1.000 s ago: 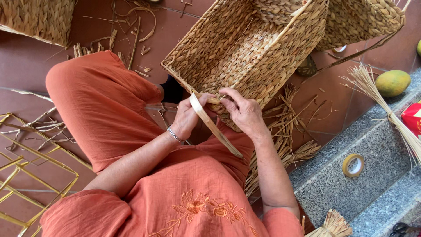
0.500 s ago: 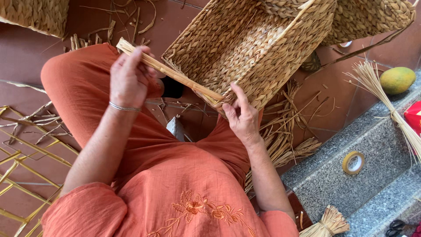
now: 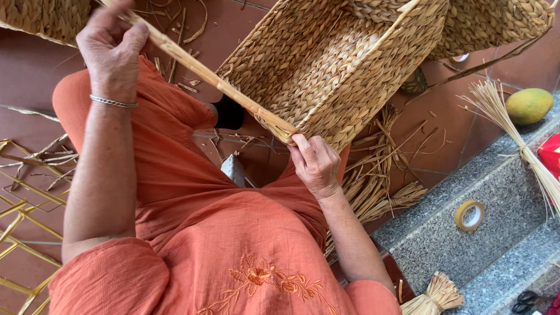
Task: The person sits on the floor with a woven water hyacinth basket on their lap and weaves a flat split strand around the basket's rim, tucking and tightening the strand along the edge. They bend the strand over the rim, thread it through the weave, and press it into place by hand.
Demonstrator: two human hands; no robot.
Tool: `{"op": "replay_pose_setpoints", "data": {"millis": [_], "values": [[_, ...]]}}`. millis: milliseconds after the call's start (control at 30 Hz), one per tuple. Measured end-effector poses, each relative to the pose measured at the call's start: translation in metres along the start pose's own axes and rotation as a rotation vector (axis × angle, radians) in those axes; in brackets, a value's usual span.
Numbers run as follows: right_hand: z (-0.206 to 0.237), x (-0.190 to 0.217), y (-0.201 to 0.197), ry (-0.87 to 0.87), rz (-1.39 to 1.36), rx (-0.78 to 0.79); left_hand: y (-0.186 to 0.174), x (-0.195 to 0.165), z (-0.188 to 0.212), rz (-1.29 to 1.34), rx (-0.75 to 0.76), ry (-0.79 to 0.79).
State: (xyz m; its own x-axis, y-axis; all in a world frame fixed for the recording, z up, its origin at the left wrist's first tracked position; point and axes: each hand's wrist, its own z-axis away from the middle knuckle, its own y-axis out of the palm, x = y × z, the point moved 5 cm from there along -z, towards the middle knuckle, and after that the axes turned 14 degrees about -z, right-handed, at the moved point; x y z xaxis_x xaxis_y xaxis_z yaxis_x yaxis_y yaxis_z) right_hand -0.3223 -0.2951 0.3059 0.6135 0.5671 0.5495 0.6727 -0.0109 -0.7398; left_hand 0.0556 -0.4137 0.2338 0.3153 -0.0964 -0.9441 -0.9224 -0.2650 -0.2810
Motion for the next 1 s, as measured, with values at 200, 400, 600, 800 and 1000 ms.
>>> {"op": "replay_pose_setpoints", "data": {"millis": [200,400,600,800,1000], "values": [[0.001,-0.006,0.003,0.021,-0.021,0.003,-0.010,-0.017,0.005,-1.000,-0.083,0.507],[0.006,-0.006,0.003,-0.006,-0.002,-0.052,0.003,0.013,-0.004,-0.588,0.013,-0.043],[0.011,-0.010,0.005,0.013,0.008,-0.030,0.096,0.007,0.048,0.527,0.393,-0.796],[0.015,-0.016,0.006,0.049,0.016,0.006,0.171,-0.038,0.100,0.528,0.646,-0.710],[0.014,-0.016,0.004,0.108,-0.011,-0.024,0.191,-0.055,0.102,0.492,0.651,-0.628]]}}
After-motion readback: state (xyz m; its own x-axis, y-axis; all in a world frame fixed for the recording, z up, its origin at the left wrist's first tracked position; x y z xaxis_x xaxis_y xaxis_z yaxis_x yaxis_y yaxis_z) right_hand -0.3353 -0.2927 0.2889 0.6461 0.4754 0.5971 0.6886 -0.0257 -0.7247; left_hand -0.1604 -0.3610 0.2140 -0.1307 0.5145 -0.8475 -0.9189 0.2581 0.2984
